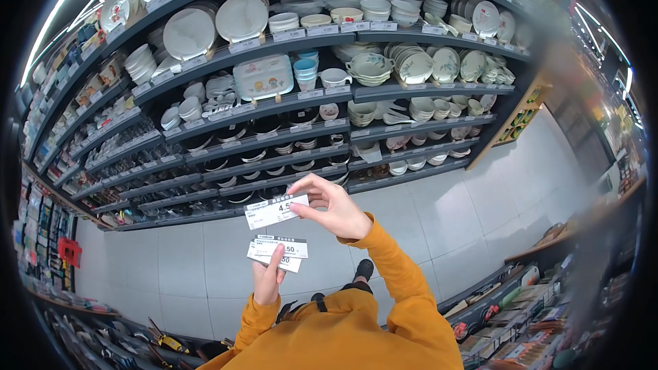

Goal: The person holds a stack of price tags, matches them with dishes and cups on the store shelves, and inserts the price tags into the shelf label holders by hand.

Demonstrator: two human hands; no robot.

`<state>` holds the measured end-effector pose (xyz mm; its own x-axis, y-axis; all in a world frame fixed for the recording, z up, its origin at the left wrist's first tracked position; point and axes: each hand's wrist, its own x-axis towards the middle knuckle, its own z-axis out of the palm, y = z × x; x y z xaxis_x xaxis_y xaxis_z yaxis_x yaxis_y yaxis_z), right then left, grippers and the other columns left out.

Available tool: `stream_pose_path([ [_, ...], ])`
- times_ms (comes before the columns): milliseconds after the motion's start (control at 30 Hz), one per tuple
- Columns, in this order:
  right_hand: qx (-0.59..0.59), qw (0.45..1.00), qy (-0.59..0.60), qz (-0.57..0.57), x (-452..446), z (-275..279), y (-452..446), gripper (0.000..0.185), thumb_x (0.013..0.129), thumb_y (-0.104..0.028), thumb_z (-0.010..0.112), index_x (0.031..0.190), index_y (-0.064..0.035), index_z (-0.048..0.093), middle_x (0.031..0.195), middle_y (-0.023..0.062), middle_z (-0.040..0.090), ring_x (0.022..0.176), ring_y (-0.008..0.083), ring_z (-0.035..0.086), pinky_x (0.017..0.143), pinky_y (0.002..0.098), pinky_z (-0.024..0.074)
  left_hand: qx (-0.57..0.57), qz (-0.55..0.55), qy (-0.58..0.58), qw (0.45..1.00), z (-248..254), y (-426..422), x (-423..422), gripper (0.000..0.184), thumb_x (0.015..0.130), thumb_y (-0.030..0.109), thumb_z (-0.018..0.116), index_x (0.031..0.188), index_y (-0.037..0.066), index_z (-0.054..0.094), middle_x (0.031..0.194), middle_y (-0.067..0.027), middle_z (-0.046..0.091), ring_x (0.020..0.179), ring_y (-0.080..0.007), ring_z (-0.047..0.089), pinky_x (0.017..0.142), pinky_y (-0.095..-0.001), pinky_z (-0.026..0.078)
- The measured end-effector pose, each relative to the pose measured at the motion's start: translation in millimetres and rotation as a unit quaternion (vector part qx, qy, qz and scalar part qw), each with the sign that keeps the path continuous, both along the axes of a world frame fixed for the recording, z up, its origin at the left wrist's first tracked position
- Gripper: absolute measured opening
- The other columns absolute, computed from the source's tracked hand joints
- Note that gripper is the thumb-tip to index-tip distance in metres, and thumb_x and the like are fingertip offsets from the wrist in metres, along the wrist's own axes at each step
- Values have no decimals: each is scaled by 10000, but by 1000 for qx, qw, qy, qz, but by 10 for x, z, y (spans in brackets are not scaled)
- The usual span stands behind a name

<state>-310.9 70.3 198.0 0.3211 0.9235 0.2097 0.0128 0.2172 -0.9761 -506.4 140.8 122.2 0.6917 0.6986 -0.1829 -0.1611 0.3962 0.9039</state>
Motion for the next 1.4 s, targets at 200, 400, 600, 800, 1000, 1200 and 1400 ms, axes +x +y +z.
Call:
stream_pose_path([
  [200,-33,998,-8,-56,706,-21,-349,373,868,-30,620,1216,-16,486,1047,71,579,898,121,611,766,232,516,8,-47,-7,999,49,-61,548,128,918,144,580,921,19,555,752,-28,584,481,-28,426,374,-186,292],
  [400,-49,969,-157,-184,2532,65,-852,199,888,-65,599,1075,3,595,976,52,636,891,104,604,769,237,498,11,-69,-6,998,-4,-292,1506,131,914,152,587,905,23,562,736,-22,577,493,-30,431,384,-189,300],
  [600,6,874,-367,-319,5268,513,-1230,150,868,-72,609,998,1,600,907,82,673,850,128,630,751,267,501,10,-41,-3,999,59,-800,2901,159,911,170,596,906,13,572,735,-25,580,484,-31,431,387,-191,306],
  [800,10,788,-501,-358,7110,1011,-1204,141,877,-99,592,990,-17,573,898,149,669,880,254,664,794,334,503,13,-47,1,999,253,-1333,4000,178,913,176,596,883,2,580,720,-32,588,453,-47,426,385,-196,310],
  [1000,-24,819,-510,-261,7913,1051,-957,120,882,-93,582,975,-25,551,896,125,657,916,255,651,822,339,495,33,-32,5,999,298,-1586,4639,186,915,180,592,890,-4,582,728,-38,594,452,-54,434,382,-199,316],
  [1200,-29,857,-474,-197,8465,877,-788,133,881,-87,579,995,-20,564,914,126,659,892,230,648,808,325,489,27,-12,22,999,303,-1705,5108,192,916,176,591,893,-14,579,742,-47,600,454,-58,436,383,-203,317],
  [1400,-18,900,-408,-149,8543,870,-794,165,896,-87,577,1035,2,574,915,67,629,851,131,590,789,284,478,26,-21,25,999,327,-1769,5336,176,922,162,583,896,-11,574,738,-45,597,455,-57,434,387,-206,316],
])
